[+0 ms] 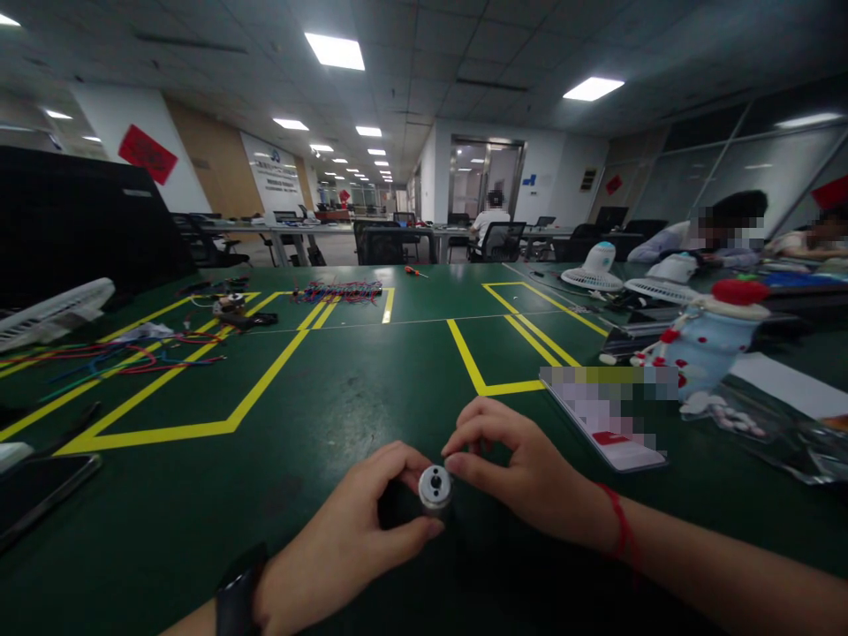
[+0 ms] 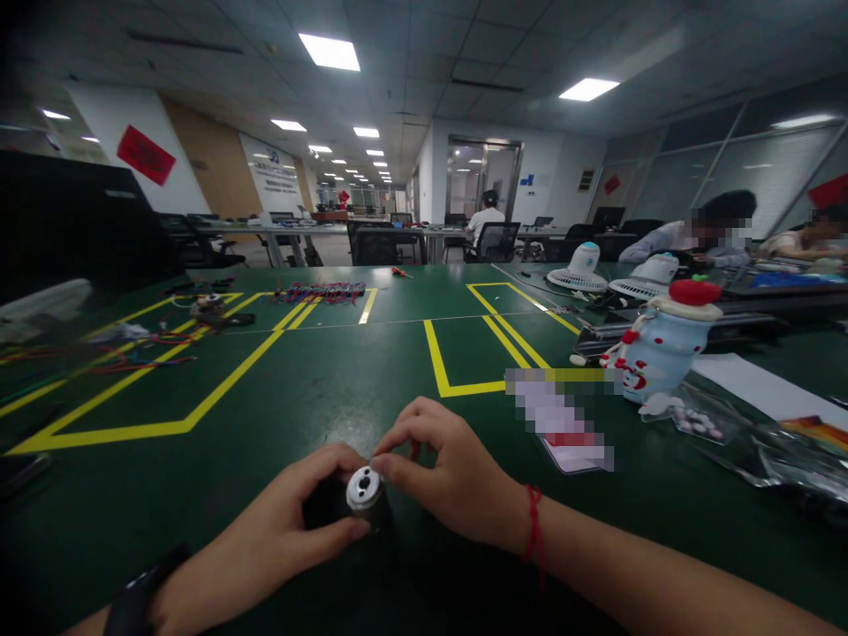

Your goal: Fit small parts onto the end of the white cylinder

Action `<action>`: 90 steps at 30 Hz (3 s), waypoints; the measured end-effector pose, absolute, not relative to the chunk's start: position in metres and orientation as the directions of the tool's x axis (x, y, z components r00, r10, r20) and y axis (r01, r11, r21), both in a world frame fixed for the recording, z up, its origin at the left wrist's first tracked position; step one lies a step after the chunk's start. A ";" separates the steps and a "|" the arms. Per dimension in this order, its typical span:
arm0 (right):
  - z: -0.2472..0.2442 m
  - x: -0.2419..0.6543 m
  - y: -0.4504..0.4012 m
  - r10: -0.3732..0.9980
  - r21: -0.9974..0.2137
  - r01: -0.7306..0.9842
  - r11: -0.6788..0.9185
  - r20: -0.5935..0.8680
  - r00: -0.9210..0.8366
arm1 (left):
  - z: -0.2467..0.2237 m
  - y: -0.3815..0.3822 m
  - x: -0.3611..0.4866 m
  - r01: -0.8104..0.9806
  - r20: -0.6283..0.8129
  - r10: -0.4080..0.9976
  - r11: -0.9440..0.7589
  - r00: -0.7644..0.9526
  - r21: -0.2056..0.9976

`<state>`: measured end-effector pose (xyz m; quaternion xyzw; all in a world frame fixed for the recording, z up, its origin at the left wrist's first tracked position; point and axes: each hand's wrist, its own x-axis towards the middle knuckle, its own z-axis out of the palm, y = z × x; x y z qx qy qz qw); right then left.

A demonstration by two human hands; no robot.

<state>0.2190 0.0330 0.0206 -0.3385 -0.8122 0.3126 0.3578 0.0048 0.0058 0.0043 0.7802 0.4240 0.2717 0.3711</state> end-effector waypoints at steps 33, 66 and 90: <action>-0.013 0.255 0.082 0.973 -0.937 0.311 0.160 0.097 -0.209 | 0.008 0.005 0.006 0.457 0.089 0.872 -0.337 0.482 0.823; 0.014 0.241 0.038 0.660 -0.668 0.431 0.607 0.123 -0.741 | 0.009 0.005 0.006 0.463 0.090 0.871 -0.341 0.484 0.818; 0.013 0.242 0.043 0.659 -0.628 0.426 0.651 0.189 -0.728 | 0.007 0.006 0.006 0.461 0.098 0.875 -0.341 0.474 0.819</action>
